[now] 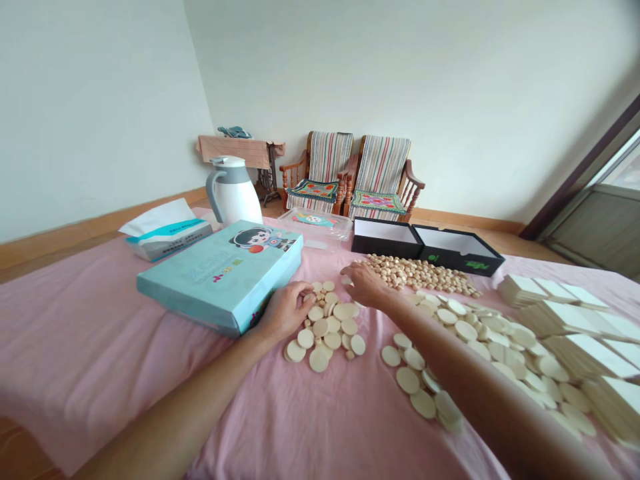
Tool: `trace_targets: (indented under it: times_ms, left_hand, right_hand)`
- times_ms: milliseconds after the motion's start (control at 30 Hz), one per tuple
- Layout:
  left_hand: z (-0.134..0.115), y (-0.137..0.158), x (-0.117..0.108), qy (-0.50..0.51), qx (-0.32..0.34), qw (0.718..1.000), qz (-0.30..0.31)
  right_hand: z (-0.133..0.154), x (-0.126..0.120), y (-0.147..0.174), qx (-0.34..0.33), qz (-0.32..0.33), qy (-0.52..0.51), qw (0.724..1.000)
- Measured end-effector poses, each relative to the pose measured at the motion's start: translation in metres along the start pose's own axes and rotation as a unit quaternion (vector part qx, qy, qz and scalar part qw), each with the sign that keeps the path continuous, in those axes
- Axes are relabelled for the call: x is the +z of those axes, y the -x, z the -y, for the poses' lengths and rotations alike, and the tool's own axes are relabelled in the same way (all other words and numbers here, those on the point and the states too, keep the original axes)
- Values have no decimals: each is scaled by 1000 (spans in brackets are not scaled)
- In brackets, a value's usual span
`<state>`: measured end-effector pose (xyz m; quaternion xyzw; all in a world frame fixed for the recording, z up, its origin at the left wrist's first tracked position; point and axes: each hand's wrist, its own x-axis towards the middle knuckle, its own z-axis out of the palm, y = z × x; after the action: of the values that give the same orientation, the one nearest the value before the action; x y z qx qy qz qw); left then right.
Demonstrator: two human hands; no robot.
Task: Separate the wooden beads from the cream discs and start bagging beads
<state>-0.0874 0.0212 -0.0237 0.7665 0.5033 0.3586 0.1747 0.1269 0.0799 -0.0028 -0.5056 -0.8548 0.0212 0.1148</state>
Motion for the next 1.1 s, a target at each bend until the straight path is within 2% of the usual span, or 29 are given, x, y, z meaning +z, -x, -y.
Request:
trace_targets:
  times_ms: [100,233,433,567,700,800,900,1100]
  left_hand:
    - [0,0,-1,-3,8,1000,-2]
    - [0,0,-1,-1,3,1000,-3]
    - [2,-1,1,-7,6,1000,1]
    - [4,-1,2,-14,6,1000,-3]
    - [3,-1,1,-9,5,1000,1]
    - [2,-1,1,-4,-1,1000,5]
    - [2,-1,1,1,-2,1000,5]
    - [6,-1,4,6,7,1000,-3]
  right_hand:
    - [2,4,-3,9,2,2,1000]
    - [2,-3,7,8,-8,-4,1000]
    - [-7,-33,58,-6,-39,-48,998]
    - [-13,-54,95,19,8,-36,999]
    - [5,-65,113,-10,-17,-80,997]
    - [35,-62,118,-71,-1,-157,985]
    - [59,-51,122,-111,48,-160,980]
    - [66,-25,123,-106,44,-110,987]
